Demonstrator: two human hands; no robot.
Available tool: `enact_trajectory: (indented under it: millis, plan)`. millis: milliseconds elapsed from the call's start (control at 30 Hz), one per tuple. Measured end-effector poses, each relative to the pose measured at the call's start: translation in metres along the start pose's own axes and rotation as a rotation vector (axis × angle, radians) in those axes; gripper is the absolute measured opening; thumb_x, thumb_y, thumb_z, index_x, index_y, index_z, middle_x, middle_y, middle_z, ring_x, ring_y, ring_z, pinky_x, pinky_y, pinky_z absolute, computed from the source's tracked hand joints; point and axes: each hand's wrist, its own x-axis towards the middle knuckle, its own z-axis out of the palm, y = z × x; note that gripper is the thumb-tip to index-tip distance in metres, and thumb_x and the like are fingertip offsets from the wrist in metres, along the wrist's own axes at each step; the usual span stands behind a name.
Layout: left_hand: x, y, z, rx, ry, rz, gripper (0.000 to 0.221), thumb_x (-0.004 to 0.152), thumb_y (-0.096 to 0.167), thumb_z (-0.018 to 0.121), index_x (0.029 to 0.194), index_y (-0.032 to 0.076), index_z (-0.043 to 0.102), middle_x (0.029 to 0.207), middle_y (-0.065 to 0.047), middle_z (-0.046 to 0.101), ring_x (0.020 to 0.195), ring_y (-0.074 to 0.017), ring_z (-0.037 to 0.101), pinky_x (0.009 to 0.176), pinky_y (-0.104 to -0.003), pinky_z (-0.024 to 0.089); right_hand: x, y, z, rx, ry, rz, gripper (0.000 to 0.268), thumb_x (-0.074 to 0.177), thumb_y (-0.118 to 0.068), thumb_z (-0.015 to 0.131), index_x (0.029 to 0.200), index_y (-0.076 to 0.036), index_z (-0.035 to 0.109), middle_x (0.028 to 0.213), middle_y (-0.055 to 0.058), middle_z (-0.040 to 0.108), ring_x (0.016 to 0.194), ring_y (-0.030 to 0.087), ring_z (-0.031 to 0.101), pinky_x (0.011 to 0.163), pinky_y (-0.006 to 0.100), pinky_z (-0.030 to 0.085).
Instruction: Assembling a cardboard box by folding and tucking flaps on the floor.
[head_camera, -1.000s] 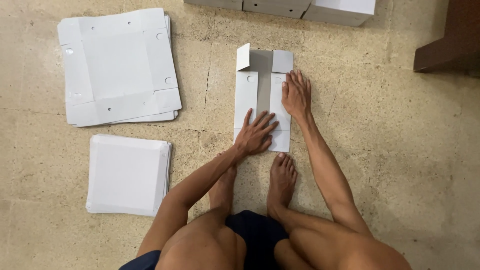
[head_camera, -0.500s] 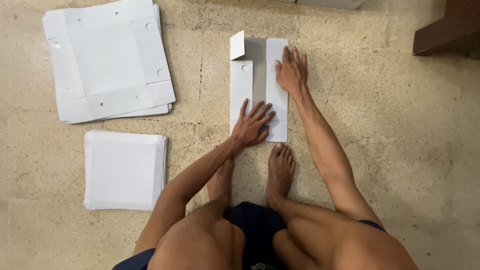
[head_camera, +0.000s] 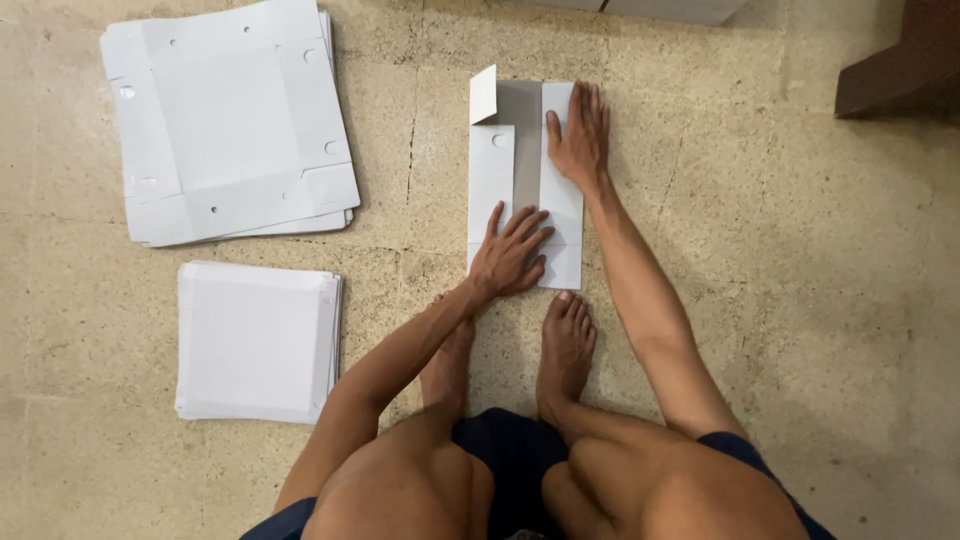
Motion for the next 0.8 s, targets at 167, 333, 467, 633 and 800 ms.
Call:
enact_trajectory:
  millis: [167, 333, 467, 633, 800]
  plan:
    - [0.001, -0.002, 0.000, -0.018, 0.008, -0.180, 0.042, 0.080, 0.046, 0.058, 0.109, 0.018, 0.046, 0.136, -0.009, 0.047, 0.144, -0.0312, 0.035, 0.121, -0.066, 0.008, -0.053, -0.050, -0.015, 0.060, 0.032, 0.001, 0.073, 0.106, -0.051, 0.039, 0.158, -0.001, 0.027, 0.161, 0.030, 0.022, 0.151, 0.044, 0.016, 0.122, 0.058, 0.014]
    - [-0.002, 0.000, 0.001, -0.132, 0.228, -0.213, 0.050, 0.073, 0.043, 0.065, 0.106, 0.015, 0.038, 0.133, -0.013, 0.039, 0.141, -0.0399, 0.031, 0.122, -0.065, 0.010, -0.061, -0.066, -0.009, 0.009, 0.040, 0.014, 0.073, 0.102, -0.059, 0.045, 0.159, -0.015, 0.031, 0.159, 0.033, 0.019, 0.150, 0.048, 0.012, 0.117, 0.067, 0.009]
    - [-0.002, -0.012, 0.021, -0.230, 0.366, -0.194, 0.054, 0.073, 0.038, 0.066, 0.111, 0.015, 0.036, 0.134, -0.013, 0.035, 0.139, -0.0403, 0.034, 0.121, -0.063, 0.013, -0.060, -0.074, -0.002, -0.034, 0.022, -0.004, 0.067, 0.099, -0.061, 0.048, 0.157, -0.030, 0.035, 0.157, 0.039, 0.017, 0.148, 0.055, 0.010, 0.109, 0.077, 0.007]
    - [0.026, -0.035, 0.026, -0.261, 0.546, -0.309, 0.056, 0.088, 0.028, 0.065, 0.131, 0.008, 0.034, 0.143, -0.018, 0.036, 0.143, -0.0385, 0.034, 0.123, -0.054, 0.022, -0.057, -0.070, -0.001, -0.013, -0.081, 0.010, 0.058, 0.101, -0.060, 0.042, 0.155, -0.041, 0.036, 0.160, 0.037, 0.009, 0.149, 0.054, 0.001, 0.108, 0.081, 0.002]
    - [0.068, -0.077, -0.023, -0.176, 0.495, -0.513, 0.075, 0.099, 0.031, 0.061, 0.156, 0.001, 0.023, 0.164, -0.024, 0.018, 0.153, -0.0384, 0.019, 0.126, -0.053, 0.011, -0.058, -0.074, -0.003, -0.016, -0.102, 0.016, 0.053, 0.103, -0.055, 0.039, 0.155, -0.043, 0.035, 0.161, 0.036, 0.008, 0.149, 0.054, -0.001, 0.107, 0.082, -0.001]
